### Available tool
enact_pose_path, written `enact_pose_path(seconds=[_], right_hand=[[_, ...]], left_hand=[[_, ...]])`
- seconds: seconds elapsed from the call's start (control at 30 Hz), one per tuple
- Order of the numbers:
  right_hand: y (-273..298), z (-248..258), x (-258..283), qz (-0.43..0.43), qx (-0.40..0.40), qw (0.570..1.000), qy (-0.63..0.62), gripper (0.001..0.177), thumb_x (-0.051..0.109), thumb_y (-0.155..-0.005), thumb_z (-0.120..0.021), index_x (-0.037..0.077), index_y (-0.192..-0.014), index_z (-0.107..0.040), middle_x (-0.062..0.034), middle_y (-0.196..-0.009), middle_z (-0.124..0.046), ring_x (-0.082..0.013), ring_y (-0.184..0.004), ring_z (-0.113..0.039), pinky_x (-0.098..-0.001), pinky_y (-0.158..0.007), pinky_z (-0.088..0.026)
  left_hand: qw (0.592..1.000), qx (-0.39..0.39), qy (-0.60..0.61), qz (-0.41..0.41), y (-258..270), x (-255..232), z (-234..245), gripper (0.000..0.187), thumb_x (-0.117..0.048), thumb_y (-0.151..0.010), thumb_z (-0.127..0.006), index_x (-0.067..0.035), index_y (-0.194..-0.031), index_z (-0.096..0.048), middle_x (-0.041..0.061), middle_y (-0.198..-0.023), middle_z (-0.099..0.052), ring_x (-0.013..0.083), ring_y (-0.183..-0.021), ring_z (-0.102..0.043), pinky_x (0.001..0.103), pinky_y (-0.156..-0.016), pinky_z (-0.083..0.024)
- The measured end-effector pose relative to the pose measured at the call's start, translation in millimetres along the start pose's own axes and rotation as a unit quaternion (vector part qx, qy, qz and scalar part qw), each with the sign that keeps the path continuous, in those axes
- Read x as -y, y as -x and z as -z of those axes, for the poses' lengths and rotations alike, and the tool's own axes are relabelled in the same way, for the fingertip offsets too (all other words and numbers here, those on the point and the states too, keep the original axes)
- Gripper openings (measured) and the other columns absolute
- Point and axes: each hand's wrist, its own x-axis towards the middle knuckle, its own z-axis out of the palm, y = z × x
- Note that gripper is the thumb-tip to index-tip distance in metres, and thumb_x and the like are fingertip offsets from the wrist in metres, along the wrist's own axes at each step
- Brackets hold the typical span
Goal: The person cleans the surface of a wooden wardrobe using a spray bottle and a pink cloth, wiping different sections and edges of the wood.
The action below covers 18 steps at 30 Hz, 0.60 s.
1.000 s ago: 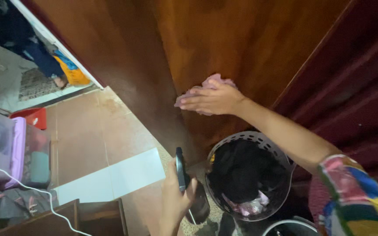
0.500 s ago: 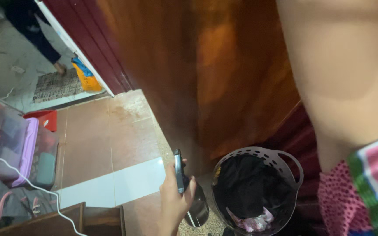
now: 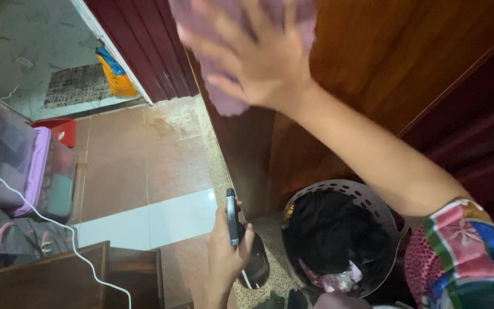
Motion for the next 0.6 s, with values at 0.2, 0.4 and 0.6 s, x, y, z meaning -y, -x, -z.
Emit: enact_pose_path(seconds=[0.2,0.4,0.6], right_hand=[[107,-55,91,0.103,-0.028,0.994,0.001,0.067,0.061,-0.115,-0.044,0.024,-0.168,-0.027,-0.0064,-0.176,-0.008,-0.036,-0.166,0.004,-0.0642,-0.125,0.02],[212,-88,156,0.134,-0.019,0.991,0.017,0.066,0.048,-0.108,-0.048,0.025,-0.168,-0.032,-0.0001,-0.176,-0.018,-0.0295,-0.163,-0.008,-0.0577,-0.13,0.009],[280,-116,197,0.164,-0.014,0.986,-0.027,0.067,0.045,-0.107,-0.055,0.018,-0.167,-0.039,-0.0014,-0.172,-0.031,-0.0264,-0.16,-0.018,-0.0517,-0.13,0.0]], left_hand=[[1.0,-0.013,-0.017,0.018,3,35,-12,0.048,-0.013,-0.08,-0.072,-0.012,-0.127,-0.059,0.012,-0.073,-0.069,0.0255,-0.066,-0.072,0.037,-0.065,-0.056],[0.999,-0.022,-0.026,-0.018,0,85,-34,0.051,-0.012,-0.079,-0.073,-0.012,-0.128,-0.059,0.011,-0.073,-0.068,0.0267,-0.065,-0.071,0.037,-0.064,-0.056],[0.999,-0.028,-0.028,-0.033,-8,125,-61,0.051,-0.011,-0.078,-0.073,-0.011,-0.127,-0.06,0.012,-0.073,-0.068,0.0281,-0.066,-0.073,0.038,-0.065,-0.056]])
